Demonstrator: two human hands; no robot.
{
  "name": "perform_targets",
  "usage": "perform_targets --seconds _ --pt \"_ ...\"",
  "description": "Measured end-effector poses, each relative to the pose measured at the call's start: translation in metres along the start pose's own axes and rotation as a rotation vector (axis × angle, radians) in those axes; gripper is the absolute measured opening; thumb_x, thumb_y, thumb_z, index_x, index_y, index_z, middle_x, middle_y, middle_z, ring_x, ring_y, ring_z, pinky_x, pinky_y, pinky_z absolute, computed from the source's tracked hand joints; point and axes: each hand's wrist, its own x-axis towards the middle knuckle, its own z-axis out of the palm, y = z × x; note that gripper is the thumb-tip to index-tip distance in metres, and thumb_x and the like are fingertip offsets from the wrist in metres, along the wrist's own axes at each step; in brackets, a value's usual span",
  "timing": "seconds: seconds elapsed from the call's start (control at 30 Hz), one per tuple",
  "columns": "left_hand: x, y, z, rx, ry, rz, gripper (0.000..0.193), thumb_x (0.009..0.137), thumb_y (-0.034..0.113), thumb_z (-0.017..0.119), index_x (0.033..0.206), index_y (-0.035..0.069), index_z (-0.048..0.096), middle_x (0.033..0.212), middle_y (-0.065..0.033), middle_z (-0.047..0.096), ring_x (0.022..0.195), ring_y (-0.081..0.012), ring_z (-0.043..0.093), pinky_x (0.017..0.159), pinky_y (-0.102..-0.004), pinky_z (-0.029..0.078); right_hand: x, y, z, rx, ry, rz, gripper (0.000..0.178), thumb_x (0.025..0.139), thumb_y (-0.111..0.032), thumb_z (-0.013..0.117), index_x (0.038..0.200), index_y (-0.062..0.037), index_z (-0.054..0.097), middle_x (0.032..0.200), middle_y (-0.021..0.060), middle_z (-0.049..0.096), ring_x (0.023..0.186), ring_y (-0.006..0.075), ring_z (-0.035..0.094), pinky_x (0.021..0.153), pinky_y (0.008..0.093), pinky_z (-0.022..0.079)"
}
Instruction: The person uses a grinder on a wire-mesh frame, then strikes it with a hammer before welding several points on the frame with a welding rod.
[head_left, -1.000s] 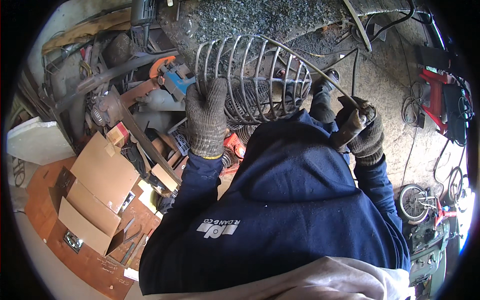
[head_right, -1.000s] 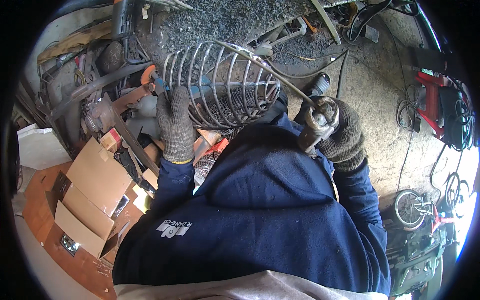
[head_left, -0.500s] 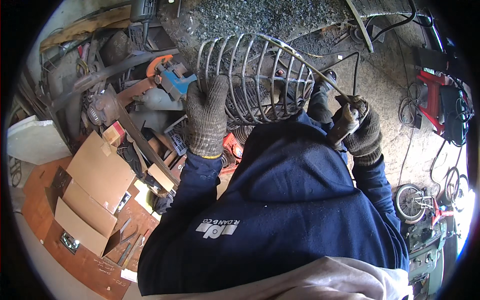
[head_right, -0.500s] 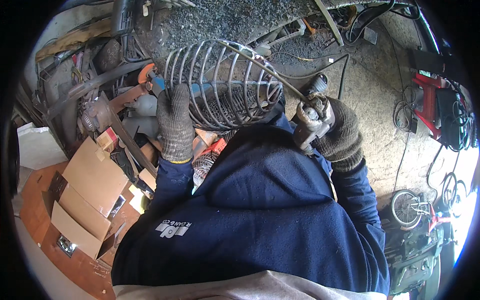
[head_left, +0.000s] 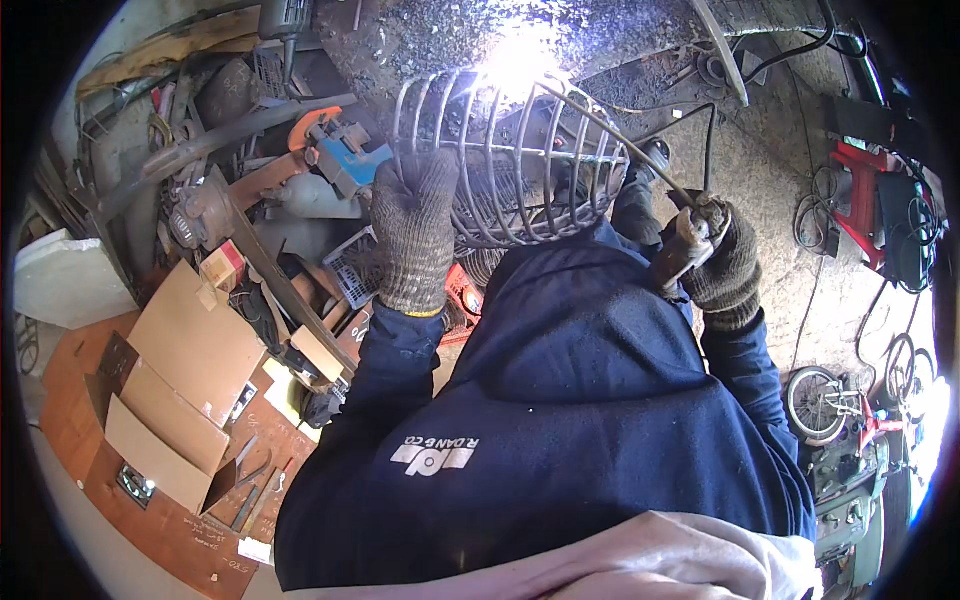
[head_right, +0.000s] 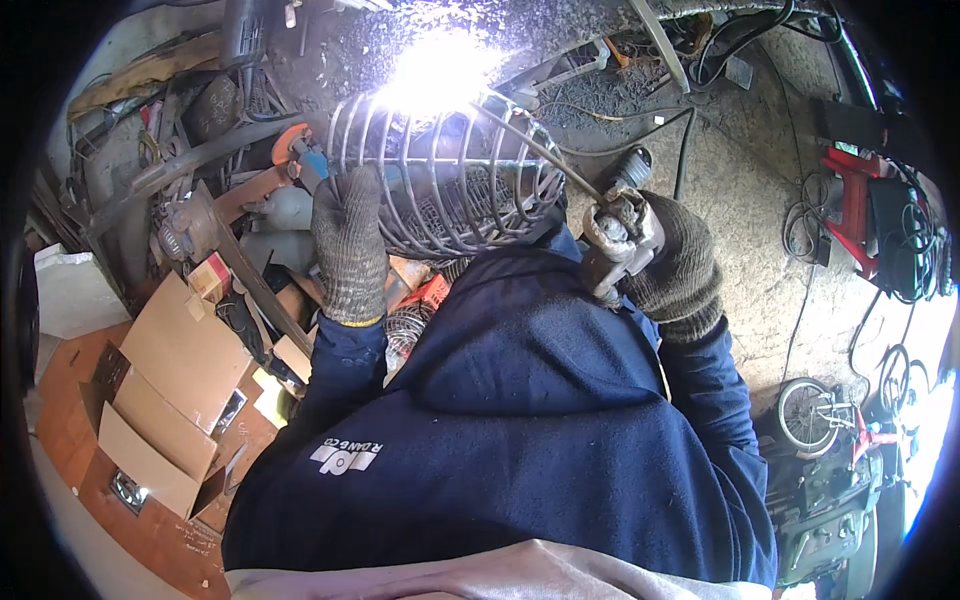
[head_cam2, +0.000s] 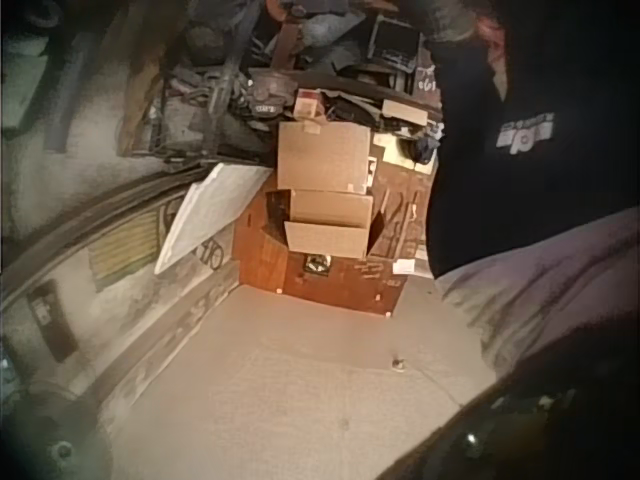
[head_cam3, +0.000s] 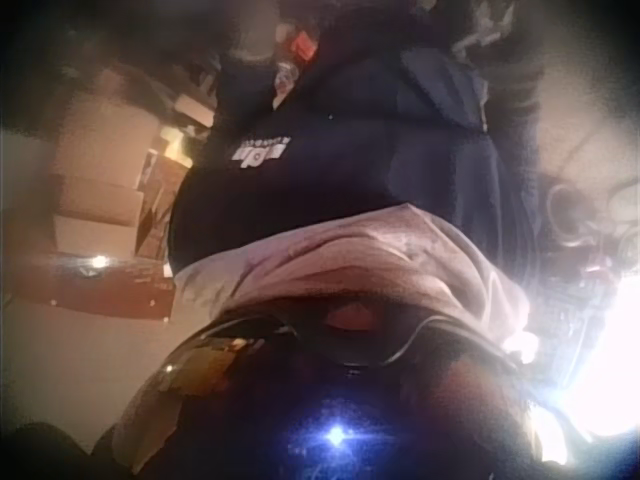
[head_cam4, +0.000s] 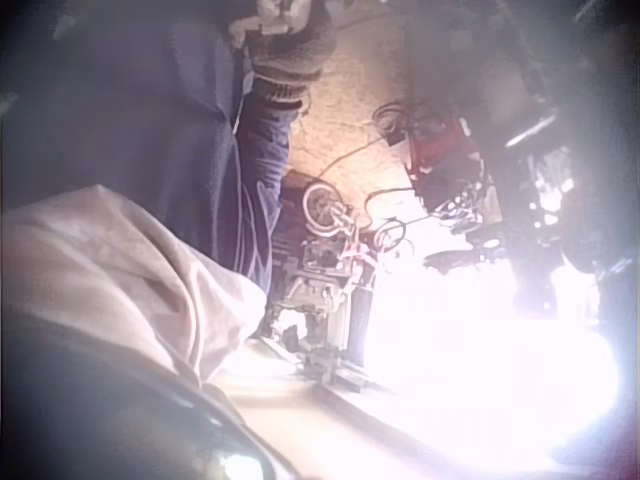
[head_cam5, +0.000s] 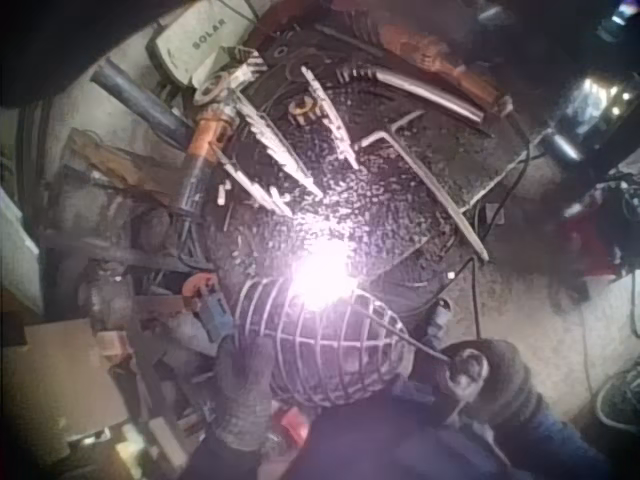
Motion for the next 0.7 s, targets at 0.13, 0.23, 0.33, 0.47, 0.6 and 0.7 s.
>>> perform_targets --seconds 0.13,0.23,0.33,0.47,0.6,0.7 --pt "0.003 -0.003 0.0 0.144 -0.014 0.16 0.041 0.094 0.02 0.061 0.126 -0.001 0.045 0.119 -0.0122 0.056 0.103 -0.0177 0.053 0.09 -0.0315 0.042 0.003 -0.007 0.0 -0.137 0.014 -0.082 0.035 0.075 -0.02 0.078 0.106 -0.0082 0.067 0.092 0.0096 0.068 0.087 0.0246 0.068 0.078 0.0338 0.053" --pt "0.001 0.004 0.002 -0.038 0.015 -0.031 0.036 0.085 0.029 0.077 0.1 0.002 0.059 0.089 -0.0032 0.063 0.081 -0.0102 0.055 0.072 -0.0295 0.045 0.002 0.003 0.005 0.004 0.011 0.027 0.028 0.078 -0.018 0.076 0.102 -0.0073 0.066 0.09 0.009 0.068 0.085 0.0216 0.068 0.075 0.0317 0.052" --pt "0.001 -0.004 0.001 -0.035 0.028 0.017 0.034 0.086 0.028 0.076 0.1 0.003 0.059 0.089 -0.0026 0.063 0.081 -0.0098 0.055 0.073 -0.0288 0.045 0.008 0.007 -0.002 0.234 -0.186 0.028 0.026 0.08 -0.016 0.075 0.103 -0.0064 0.065 0.088 0.0073 0.068 0.083 0.0185 0.067 0.074 0.0301 0.052" --pt "0.0 0.0 0.003 -0.09 0.023 -0.036 0.033 0.086 0.029 0.076 0.098 0.003 0.059 0.087 -0.0018 0.062 0.08 -0.0092 0.054 0.073 -0.0289 0.045 0.007 -0.016 -0.001 0.102 -0.108 0.135 0.03 0.085 -0.015 0.071 0.111 -0.0045 0.06 0.087 0.0048 0.066 0.083 0.0166 0.064 0.076 0.0287 0.052" --pt "0.0 -0.002 0.0 -0.064 0.023 -0.039 0.033 0.086 0.03 0.076 0.097 0.003 0.059 0.086 -0.0014 0.061 0.079 -0.0088 0.053 0.072 -0.0284 0.045 0.004 0.001 0.003 0.211 -0.019 0.106 0.042 0.089 -0.016 0.068 0.126 -0.0032 0.051 0.101 0.006 0.062 0.093 0.017 0.062 0.082 0.0299 0.052" --pt "0.001 -0.001 0.0 -0.059 0.02 -0.032 0.033 0.086 0.03 0.076 0.096 0.003 0.059 0.085 -0.001 0.061 0.078 -0.0086 0.052 0.072 -0.0281 0.044 0.002 0.024 -0.002 0.239 -0.048 0.087 0.049 0.09 -0.016 0.067 0.132 -0.0034 0.047 0.111 0.0065 0.058 0.1 0.016 0.059 0.086 0.0307 0.051"
